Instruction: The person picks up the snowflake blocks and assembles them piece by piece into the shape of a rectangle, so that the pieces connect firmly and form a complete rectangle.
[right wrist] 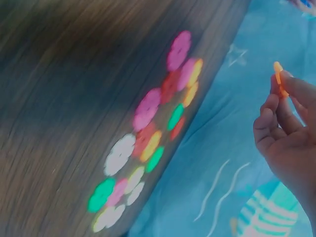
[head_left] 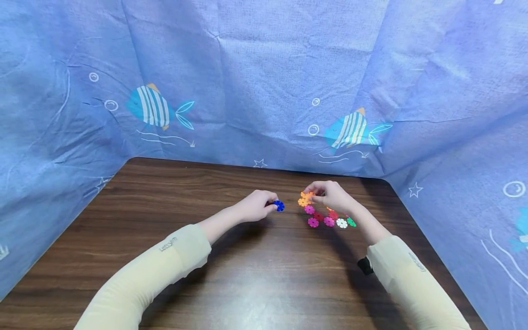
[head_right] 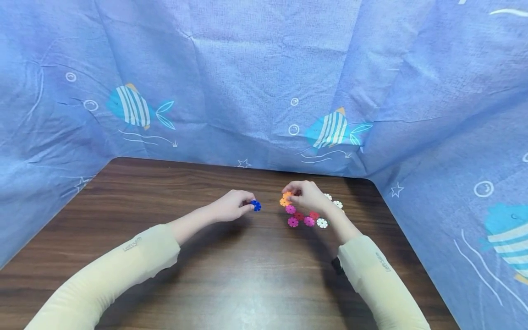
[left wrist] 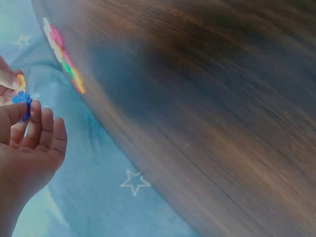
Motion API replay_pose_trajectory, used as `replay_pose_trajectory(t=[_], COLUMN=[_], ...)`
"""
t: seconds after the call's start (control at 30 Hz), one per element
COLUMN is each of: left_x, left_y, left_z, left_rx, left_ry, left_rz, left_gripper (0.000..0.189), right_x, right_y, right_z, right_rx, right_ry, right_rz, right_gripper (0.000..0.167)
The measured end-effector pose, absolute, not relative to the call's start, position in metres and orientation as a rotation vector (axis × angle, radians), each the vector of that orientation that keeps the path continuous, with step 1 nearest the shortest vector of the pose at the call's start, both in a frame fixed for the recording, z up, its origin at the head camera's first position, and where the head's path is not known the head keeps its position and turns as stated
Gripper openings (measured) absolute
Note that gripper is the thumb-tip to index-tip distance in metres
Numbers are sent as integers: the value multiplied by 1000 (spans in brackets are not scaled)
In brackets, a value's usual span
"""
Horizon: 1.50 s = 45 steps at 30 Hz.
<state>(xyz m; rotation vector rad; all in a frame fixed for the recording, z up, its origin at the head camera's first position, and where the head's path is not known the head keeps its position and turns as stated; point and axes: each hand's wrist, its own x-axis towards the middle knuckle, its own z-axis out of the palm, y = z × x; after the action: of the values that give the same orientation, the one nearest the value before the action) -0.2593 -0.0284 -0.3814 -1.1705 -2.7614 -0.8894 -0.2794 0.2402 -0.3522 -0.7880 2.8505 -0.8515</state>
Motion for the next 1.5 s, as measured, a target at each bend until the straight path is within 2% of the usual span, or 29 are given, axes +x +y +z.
replay_pose_trajectory(t=[0.23, 0.4, 0.7, 1.13, 1.5], left_x=[-249, -241, -221, -197, -191], left_y=[-44, -53, -68, -71, -69], left_z=[-371, -365, -356, -359, -365], left_rx=[-1043, -965, -969, -1010, -994], left_ry=[-2738, -2699, -2578, -2375, -2270], left_rz=[-988, -1036, -1089, -977, -938], left_gripper=[9, 9, 5, 5, 4], right_x=[-264, -251, -225, -204, -200], right_y=[217, 202, 180, 162, 151], right_z=[-348, -345, -340, -343, -348], right_rx=[-709, -606, -520, -331, -306], right_ry=[2808, 2788, 2532, 2281, 2079], right_rz=[-1101, -1298, -1620, -1769, -1850], right_gripper=[26, 22, 26, 29, 25])
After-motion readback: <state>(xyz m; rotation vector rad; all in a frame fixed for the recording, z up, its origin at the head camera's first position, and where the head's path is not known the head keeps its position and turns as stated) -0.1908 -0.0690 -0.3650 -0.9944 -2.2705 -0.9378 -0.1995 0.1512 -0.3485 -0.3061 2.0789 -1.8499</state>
